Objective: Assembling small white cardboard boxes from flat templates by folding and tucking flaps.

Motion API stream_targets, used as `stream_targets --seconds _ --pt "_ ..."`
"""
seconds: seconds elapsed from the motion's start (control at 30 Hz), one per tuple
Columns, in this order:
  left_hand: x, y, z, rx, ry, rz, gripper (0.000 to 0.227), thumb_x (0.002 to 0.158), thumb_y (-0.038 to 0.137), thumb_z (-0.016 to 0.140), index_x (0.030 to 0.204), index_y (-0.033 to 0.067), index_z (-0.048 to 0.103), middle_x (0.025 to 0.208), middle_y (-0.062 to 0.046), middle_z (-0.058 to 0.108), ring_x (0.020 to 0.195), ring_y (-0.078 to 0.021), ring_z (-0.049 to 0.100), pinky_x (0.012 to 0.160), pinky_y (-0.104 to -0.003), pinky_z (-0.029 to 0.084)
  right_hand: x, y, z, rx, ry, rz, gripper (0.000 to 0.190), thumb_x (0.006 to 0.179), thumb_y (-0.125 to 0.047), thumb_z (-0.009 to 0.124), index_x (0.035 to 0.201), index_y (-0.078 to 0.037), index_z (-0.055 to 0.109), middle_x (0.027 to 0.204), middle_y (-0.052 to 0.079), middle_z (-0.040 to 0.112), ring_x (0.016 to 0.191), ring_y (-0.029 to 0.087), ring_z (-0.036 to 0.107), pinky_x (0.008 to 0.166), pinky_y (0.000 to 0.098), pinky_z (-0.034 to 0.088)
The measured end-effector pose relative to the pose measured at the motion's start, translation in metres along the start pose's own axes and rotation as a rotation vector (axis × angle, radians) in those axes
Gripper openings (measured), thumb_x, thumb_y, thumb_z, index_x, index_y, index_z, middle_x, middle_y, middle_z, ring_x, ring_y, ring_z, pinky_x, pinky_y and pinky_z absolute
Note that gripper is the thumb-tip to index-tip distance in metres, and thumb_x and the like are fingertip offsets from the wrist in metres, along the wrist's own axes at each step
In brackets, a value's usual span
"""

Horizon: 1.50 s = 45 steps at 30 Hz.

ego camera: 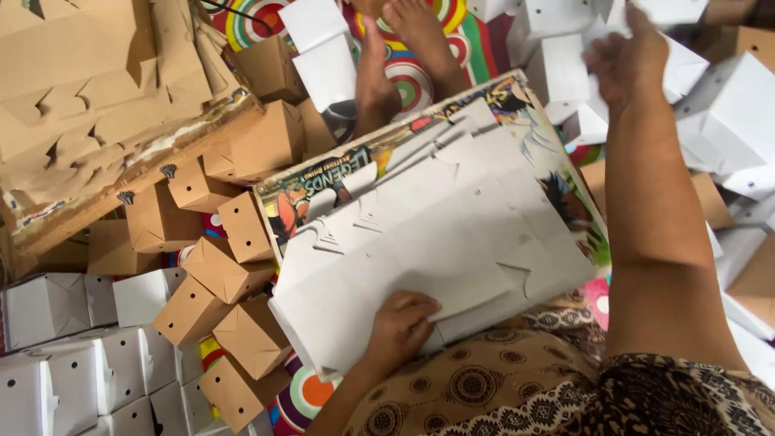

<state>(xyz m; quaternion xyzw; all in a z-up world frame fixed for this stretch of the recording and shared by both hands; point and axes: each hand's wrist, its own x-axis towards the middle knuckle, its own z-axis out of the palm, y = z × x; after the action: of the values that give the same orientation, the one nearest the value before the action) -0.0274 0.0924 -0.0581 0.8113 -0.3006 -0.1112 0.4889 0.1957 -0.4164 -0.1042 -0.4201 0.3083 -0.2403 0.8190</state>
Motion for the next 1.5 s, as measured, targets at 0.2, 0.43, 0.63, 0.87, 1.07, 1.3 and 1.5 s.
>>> stream_targets --seconds 0.2,0.43,0.63,0.87,1.07,1.3,1.5 --pt "-0.009 -0.014 0.018 -0.113 0.091 0.145 0.018 0.093 0.008 0.062 0.075 0.0104 0.063 0.096 -0.007 0.079 0.092 -0.0201 0.071 0.081 -0.035 0.061 -0.160 -0.010 -0.054 -0.936 -0.597 0.042 0.032 0.103 -0.019 0.063 0.130 -0.002 0.065 0.115 0.004 0.068 0.106 0.013 0.060 0.098 0.0242 0.046" --pt "-0.018 0.007 0.026 -0.006 0.049 0.287 0.007 0.093 0.008 0.069 0.087 0.0044 0.070 0.098 -0.009 0.077 0.096 -0.0219 0.071 0.084 -0.033 0.060 -0.238 -0.009 -0.105 -1.121 -0.560 -0.164 0.054 0.103 -0.018 0.067 0.147 0.007 0.046 0.132 0.025 0.060 0.107 0.033 0.065 0.090 0.0387 0.051" --pt "-0.014 -0.014 0.033 -0.160 0.044 0.190 0.008 0.093 0.006 0.072 0.096 0.0050 0.079 0.094 -0.017 0.076 0.092 -0.0381 0.072 0.083 -0.048 0.058 -0.255 0.020 -0.123 -1.352 -0.211 0.012 0.057 0.102 -0.039 0.065 0.155 -0.024 0.049 0.138 0.023 0.059 0.127 0.046 0.057 0.103 0.0581 0.045" --pt "-0.001 0.010 0.021 -0.099 -0.003 0.222 0.007 0.092 0.005 0.072 0.085 0.0024 0.072 0.094 -0.008 0.078 0.092 -0.0210 0.073 0.082 -0.033 0.059 -0.301 -0.015 -0.153 -1.018 -0.316 -0.082 0.038 0.109 -0.006 0.047 0.146 0.003 0.053 0.119 0.010 0.062 0.095 0.017 0.055 0.082 0.0280 0.044" --pt "0.009 0.014 0.018 -0.097 0.026 0.096 0.007 0.085 -0.001 0.078 0.090 0.0015 0.075 0.094 -0.008 0.078 0.088 -0.0194 0.071 0.077 -0.030 0.056 -0.311 -0.056 -0.155 -1.152 -0.601 -0.429 0.038 0.102 -0.004 0.063 0.140 0.001 0.062 0.148 0.025 0.049 0.134 0.039 0.039 0.112 0.0485 0.031" --pt "0.019 0.027 0.015 -0.128 0.026 -0.099 0.005 0.087 -0.001 0.078 0.091 -0.0008 0.076 0.085 -0.008 0.075 0.059 -0.0111 0.054 0.054 -0.023 0.041 -0.321 -0.063 -0.135 -1.057 -0.997 -0.674 0.034 0.077 -0.013 0.085 0.110 -0.010 0.076 0.154 0.015 0.054 0.157 0.042 0.037 0.138 0.0574 0.023" --pt "0.023 0.008 0.019 -0.590 0.099 -0.463 0.005 0.093 0.004 0.075 0.091 -0.0011 0.076 0.079 -0.005 0.070 0.070 -0.0098 0.062 0.073 -0.022 0.058 -0.317 -0.043 -0.130 -0.917 -0.699 -0.697 0.014 0.098 0.005 0.081 0.108 0.010 0.073 0.107 0.020 0.069 0.103 0.030 0.059 0.116 0.0466 0.047"
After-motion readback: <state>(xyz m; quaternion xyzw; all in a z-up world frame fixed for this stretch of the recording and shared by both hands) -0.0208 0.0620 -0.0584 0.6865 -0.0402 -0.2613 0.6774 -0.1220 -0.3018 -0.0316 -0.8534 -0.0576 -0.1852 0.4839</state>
